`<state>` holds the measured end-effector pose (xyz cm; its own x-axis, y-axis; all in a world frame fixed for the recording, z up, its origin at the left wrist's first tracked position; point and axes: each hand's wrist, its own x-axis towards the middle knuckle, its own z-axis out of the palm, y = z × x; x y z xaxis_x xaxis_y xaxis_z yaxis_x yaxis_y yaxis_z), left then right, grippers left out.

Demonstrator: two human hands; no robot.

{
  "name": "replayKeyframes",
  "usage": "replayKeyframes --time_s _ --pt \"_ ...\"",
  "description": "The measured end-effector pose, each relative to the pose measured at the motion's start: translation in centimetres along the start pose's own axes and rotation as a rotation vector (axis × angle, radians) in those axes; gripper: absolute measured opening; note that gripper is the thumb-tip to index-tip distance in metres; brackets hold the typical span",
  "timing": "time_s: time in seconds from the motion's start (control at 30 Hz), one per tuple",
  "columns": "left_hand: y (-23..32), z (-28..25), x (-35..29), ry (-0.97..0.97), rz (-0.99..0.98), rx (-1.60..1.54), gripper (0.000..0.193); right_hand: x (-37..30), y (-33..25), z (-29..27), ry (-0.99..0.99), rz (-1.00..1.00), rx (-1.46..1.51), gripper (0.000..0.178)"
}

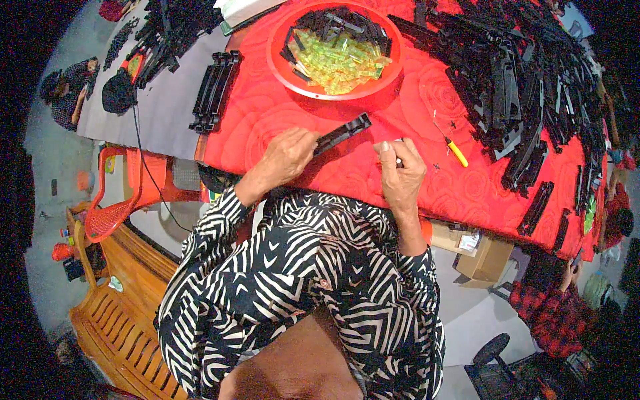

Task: The person assembles black plastic components by inserting small mechanical parts into a larger plastic housing, using a screwdriver to secure them.

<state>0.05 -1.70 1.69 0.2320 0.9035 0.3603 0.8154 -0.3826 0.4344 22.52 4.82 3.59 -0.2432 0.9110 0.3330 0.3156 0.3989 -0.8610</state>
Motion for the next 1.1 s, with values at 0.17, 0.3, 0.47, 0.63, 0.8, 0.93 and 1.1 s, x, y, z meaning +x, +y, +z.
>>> replayKeyframes --time_s 0.17,0.3,0.47,0.63,0.8,0.93,1.1 --pt "-2.0 1.0 1.6 -0.122 0.017 0.009 0.009 -0.3 -0.1 -0.1 -0.018 0.174 0.243 0.035" --pt "-2.7 0.8 2.3 -0.169 0.062 0.035 0.011 -0.4 -0.1 0.0 0.03 0.298 0.416 0.04" --pt "-1.8 -0.5 2.2 -0.1 0.038 0.131 0.016 0.0 -0.9 1.0 0.107 0.31 0.599 0.033" --pt "0.7 0.2 -0.5 0.16 0.018 0.241 0.028 1.6 -0.4 2.3 0.208 0.225 0.942 0.032" --pt "0.0 1.7 -1.1 0.163 -0.001 0.254 0.027 3.2 -0.7 4.2 0.155 0.241 0.963 0.033" --pt "-0.2 1.6 -1.3 0.11 -0.033 0.203 0.021 3.9 -0.3 5.5 0.125 0.254 0.958 0.032" --pt "0.0 1.4 -0.8 0.047 -0.033 0.18 0.024 4.1 0.6 6.7 0.118 0.265 0.965 0.031"
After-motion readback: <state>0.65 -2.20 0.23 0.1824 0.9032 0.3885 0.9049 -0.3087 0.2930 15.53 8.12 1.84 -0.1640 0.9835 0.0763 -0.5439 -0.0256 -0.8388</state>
